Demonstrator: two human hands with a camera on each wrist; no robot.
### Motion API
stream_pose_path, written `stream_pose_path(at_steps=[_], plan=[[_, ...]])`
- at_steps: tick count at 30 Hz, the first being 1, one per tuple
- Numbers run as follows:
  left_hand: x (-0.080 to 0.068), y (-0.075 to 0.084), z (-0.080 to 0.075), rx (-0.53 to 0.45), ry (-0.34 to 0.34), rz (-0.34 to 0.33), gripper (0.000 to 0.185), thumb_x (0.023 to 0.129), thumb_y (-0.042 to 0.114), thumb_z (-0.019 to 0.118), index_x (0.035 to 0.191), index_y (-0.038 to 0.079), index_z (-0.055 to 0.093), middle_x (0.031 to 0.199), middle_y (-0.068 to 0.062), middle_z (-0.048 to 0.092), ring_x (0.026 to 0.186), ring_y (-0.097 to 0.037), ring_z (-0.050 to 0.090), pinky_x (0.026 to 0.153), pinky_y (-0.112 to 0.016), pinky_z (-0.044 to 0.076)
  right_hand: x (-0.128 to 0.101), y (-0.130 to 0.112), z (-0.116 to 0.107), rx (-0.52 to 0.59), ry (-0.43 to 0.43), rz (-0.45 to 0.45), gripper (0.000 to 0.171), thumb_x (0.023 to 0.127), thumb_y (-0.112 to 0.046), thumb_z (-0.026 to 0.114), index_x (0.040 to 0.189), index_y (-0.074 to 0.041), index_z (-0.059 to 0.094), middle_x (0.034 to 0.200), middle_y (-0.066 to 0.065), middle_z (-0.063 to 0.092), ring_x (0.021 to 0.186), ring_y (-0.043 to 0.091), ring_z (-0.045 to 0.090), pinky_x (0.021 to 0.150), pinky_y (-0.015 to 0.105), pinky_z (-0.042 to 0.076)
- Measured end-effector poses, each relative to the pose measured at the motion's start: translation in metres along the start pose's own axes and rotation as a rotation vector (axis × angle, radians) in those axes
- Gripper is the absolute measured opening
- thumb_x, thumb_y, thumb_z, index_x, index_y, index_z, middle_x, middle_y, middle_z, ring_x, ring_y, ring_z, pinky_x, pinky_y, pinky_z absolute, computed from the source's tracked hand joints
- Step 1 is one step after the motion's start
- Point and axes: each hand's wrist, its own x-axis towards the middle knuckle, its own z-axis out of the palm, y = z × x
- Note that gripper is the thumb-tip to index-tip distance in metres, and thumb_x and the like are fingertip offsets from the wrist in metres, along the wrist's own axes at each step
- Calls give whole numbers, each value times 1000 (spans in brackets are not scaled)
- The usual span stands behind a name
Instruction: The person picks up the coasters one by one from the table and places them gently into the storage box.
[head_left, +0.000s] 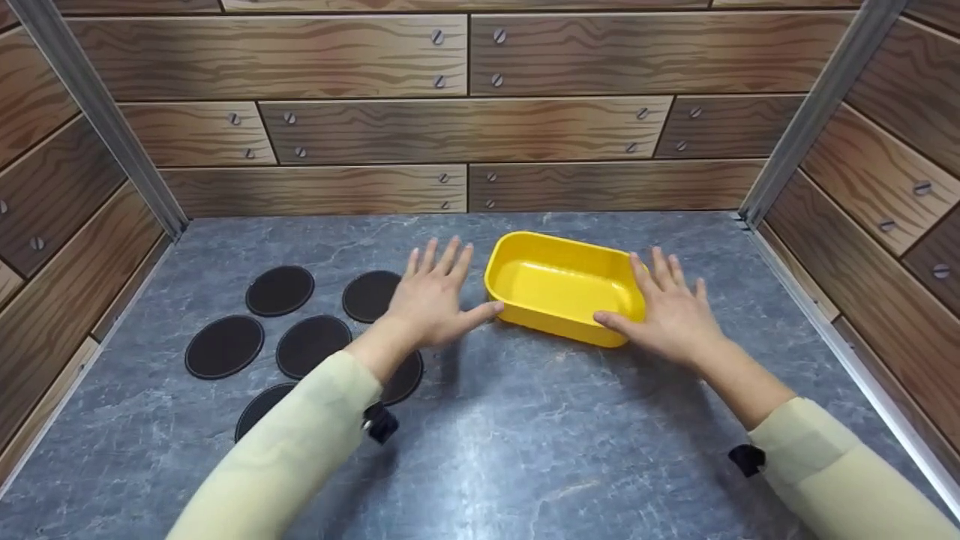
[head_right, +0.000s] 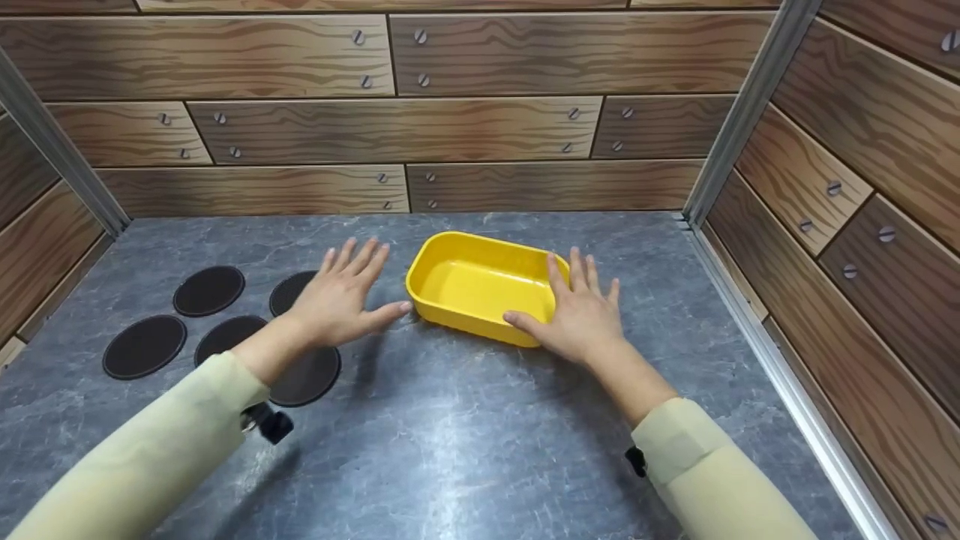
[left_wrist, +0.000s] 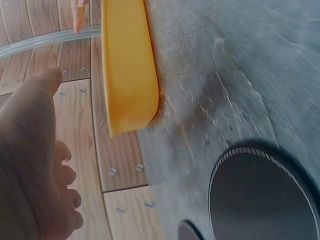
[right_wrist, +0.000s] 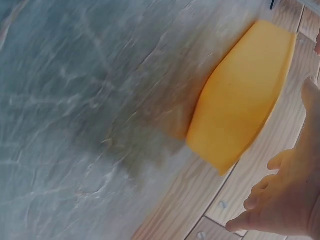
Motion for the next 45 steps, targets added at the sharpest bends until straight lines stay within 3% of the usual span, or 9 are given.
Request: stream_pose_path(at_steps=[5, 12, 18, 29, 38, 45], plan=[[22, 7, 11, -36, -43, -7, 107, 96, 86, 33, 172, 14, 9, 178, -8, 4, 162, -38, -1, 129, -55, -2, 6, 8, 6, 13, -39, 17, 122, 91, -89, 44, 171, -8, 1, 173, 27, -9, 158, 53, -4, 116, 80, -3], [43, 11, 25, -70, -84, -20, 105, 98, 83, 36, 172, 13, 13, 177, -6, 10, 162, -39, 3, 129, -55, 2, 12, 14, 15, 95, -114, 39, 126, 93, -86, 46, 166, 5, -3, 172, 26, -12, 159, 50, -4, 118, 78, -2], [48, 9, 26, -14, -111, -15, 105, 98, 84, 35, 171, 11, 16, 176, -7, 17, 162, -36, 7, 130, -53, 2, 14, 14, 15, 171, -156, 40, 127, 94, -85, 45, 165, 5, -10, 171, 23, -22, 152, 60, 13, 118, 77, -1], [24, 11, 20, 81, -90, 25, 101, 101, 80, 32, 168, 4, 25, 174, -11, 25, 162, -35, 11, 130, -53, 1, 12, 14, 22, 170, -165, -21, 124, 97, -82, 45, 165, 2, -15, 171, 20, -24, 148, 63, 21, 117, 79, 0], [-7, 7, 20, 130, -79, 41, 97, 104, 76, 31, 167, 2, 27, 173, -15, 25, 162, -35, 13, 129, -55, 3, 4, 3, 23, 168, -176, -79, 121, 98, -80, 47, 167, -1, -14, 172, 18, -22, 149, 61, 23, 118, 78, 5], [-32, 6, 19, 126, -49, 54, 96, 105, 73, 34, 165, -2, 31, 171, -18, 29, 160, -38, 18, 129, -55, 8, -4, -7, 26, 183, -190, -110, 120, 98, -79, 48, 167, 0, -12, 173, 18, -20, 152, 59, 18, 119, 76, 5]])
